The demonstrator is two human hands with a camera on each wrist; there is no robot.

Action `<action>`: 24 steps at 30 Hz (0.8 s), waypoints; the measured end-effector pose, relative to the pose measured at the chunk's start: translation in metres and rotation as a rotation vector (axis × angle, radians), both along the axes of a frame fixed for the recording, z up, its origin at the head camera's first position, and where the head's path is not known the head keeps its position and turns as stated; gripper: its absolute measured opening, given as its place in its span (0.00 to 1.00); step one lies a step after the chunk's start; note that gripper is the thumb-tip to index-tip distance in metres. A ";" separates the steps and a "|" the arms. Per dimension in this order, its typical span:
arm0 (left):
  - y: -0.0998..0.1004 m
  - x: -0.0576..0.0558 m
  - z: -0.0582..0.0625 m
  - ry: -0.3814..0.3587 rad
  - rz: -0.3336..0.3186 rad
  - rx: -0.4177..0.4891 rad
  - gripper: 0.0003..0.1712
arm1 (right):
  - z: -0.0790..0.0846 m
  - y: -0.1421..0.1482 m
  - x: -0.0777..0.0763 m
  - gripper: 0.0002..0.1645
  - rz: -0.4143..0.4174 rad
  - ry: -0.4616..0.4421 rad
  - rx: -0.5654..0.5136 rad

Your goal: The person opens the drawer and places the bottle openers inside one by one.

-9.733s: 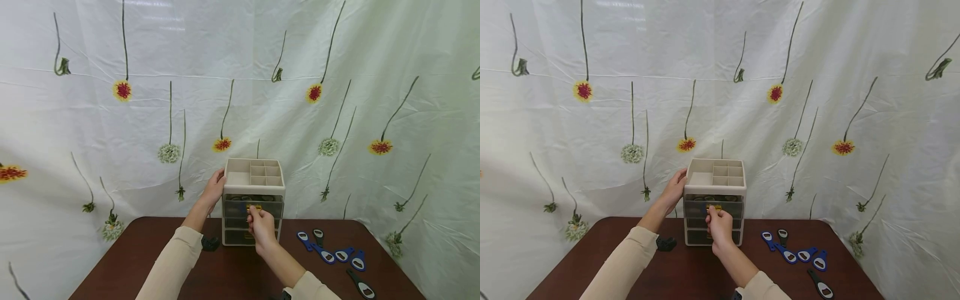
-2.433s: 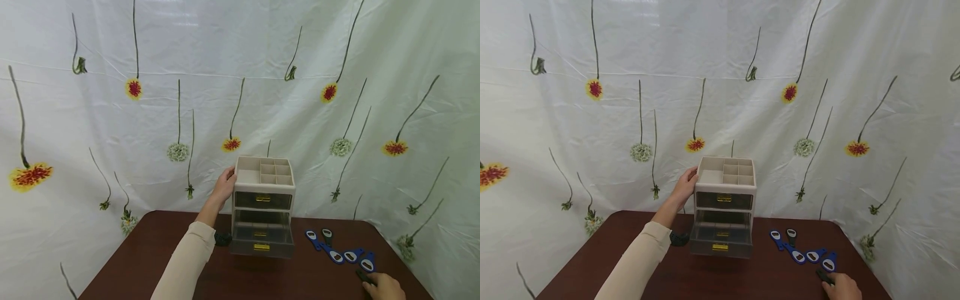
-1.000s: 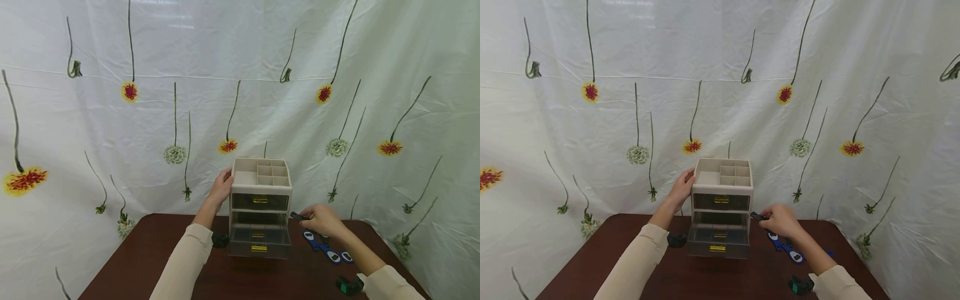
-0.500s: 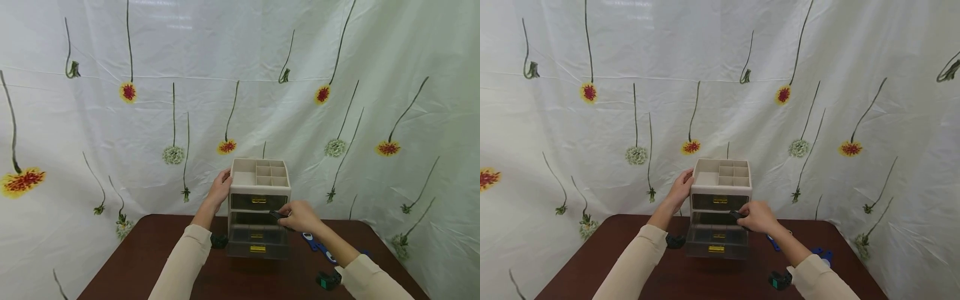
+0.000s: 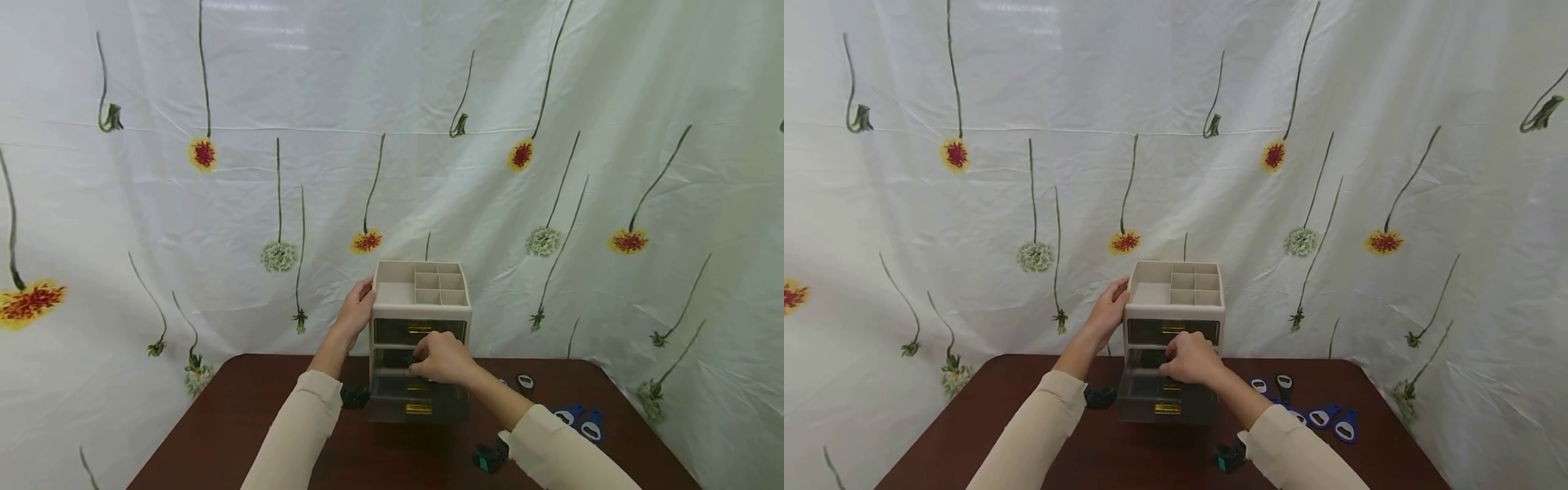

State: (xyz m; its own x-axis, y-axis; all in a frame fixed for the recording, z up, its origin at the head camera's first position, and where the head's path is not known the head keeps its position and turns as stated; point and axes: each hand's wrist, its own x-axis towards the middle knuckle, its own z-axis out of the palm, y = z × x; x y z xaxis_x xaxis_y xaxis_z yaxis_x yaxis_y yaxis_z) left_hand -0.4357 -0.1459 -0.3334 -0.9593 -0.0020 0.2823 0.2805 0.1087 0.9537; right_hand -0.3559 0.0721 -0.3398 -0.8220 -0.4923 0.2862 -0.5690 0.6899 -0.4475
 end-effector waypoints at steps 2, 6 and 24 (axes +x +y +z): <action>0.000 0.000 -0.001 -0.001 -0.002 0.003 0.29 | -0.002 -0.009 -0.001 0.15 -0.022 -0.004 0.013; -0.001 -0.001 -0.001 -0.002 -0.006 0.016 0.29 | -0.006 -0.024 -0.005 0.15 -0.047 -0.016 0.017; 0.000 0.001 -0.002 0.010 -0.014 0.017 0.28 | -0.003 0.008 -0.007 0.14 -0.035 -0.101 -0.079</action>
State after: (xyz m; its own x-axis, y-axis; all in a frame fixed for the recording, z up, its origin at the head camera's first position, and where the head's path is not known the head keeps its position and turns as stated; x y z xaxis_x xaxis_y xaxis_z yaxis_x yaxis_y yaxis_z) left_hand -0.4343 -0.1457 -0.3350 -0.9563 0.0067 0.2924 0.2918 0.0881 0.9524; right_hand -0.3632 0.0801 -0.3424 -0.8650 -0.4420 0.2375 -0.4943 0.6690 -0.5551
